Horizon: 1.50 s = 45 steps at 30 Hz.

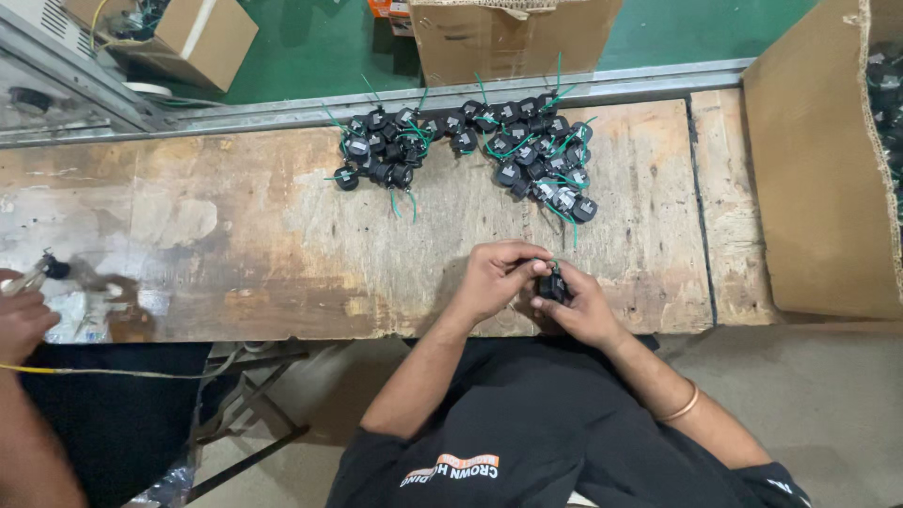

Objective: The person sits at a workbench and processes small black electrical components with green wires, picking items one at a time, manipulating the wire and part in their hands, and placing finished pieces onto a growing pile on the bench. Cardboard boxes of components sit at the sides of the work area.

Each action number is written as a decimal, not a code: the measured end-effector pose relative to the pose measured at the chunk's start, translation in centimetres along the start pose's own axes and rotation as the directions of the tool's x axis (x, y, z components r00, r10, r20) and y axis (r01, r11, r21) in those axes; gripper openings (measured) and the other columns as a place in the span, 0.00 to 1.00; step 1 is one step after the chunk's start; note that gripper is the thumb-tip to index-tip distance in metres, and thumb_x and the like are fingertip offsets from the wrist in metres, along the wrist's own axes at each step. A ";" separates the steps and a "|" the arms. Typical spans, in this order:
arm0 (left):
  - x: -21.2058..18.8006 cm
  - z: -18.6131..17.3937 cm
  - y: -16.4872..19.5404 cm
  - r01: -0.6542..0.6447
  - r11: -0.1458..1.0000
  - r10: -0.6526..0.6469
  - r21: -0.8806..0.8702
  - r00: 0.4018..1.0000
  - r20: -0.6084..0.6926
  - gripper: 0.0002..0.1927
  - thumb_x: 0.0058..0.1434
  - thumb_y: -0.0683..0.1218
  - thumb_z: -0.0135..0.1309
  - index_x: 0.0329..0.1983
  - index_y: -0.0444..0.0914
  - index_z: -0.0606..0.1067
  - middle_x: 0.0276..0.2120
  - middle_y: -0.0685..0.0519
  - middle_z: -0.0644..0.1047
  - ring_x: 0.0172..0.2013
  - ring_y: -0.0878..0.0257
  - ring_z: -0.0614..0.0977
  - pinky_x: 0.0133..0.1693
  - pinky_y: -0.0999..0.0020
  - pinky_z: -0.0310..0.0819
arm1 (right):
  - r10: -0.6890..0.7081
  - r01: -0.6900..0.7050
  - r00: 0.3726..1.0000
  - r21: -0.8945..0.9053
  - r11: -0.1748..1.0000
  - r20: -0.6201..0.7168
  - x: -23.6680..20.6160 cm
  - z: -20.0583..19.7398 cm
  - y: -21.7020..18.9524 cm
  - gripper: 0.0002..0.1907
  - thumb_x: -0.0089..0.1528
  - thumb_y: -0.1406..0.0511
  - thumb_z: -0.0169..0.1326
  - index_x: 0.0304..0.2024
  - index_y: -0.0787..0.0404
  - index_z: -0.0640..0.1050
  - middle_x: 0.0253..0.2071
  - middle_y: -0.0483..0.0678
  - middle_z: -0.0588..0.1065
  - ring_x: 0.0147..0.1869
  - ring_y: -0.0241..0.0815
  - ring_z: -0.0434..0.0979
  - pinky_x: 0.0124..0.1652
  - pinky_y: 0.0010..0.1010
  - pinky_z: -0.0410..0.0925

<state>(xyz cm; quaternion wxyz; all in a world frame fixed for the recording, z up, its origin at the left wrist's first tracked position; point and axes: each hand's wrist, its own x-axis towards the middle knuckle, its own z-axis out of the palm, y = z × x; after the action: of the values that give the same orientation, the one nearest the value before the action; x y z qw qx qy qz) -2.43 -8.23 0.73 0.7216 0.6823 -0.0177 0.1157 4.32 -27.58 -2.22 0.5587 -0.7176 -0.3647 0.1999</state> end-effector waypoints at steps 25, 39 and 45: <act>9.6 -7.8 0.8 0.177 0.701 0.282 0.691 0.821 -0.497 0.19 0.53 0.43 0.68 0.48 0.39 0.81 0.40 0.49 0.77 0.34 0.54 0.80 0.35 0.64 0.73 | 0.007 0.016 0.996 0.258 0.966 -0.089 0.3 0.9 -1.9 0.19 0.60 0.72 0.58 0.52 0.62 0.69 0.46 0.47 0.75 0.48 0.36 0.76 0.47 0.29 0.72; 4.7 -5.0 0.2 -0.225 0.972 0.224 0.065 0.811 -0.541 0.13 0.68 0.34 0.55 0.56 0.34 0.78 0.42 0.50 0.83 0.44 0.65 0.83 0.50 0.70 0.79 | 0.077 -0.008 0.988 0.459 0.888 -0.131 0.0 0.7 -1.5 0.26 0.60 0.71 0.59 0.60 0.61 0.69 0.49 0.45 0.66 0.50 0.37 0.75 0.41 0.25 0.76; 1.4 0.9 1.9 -0.286 0.861 0.341 0.422 0.938 -0.059 0.12 0.60 0.36 0.61 0.47 0.36 0.79 0.39 0.49 0.83 0.41 0.57 0.86 0.45 0.65 0.80 | -0.228 0.230 0.964 0.001 0.973 -0.135 0.2 0.5 0.9 0.27 0.60 0.64 0.64 0.59 0.66 0.73 0.62 0.57 0.70 0.68 0.52 0.68 0.65 0.40 0.62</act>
<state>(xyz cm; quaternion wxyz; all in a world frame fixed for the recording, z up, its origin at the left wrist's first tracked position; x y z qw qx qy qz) -1.34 -8.88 2.93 0.5349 0.7961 -0.0565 0.2774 4.42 -27.20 -3.14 0.6070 -0.6779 -0.4052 0.0886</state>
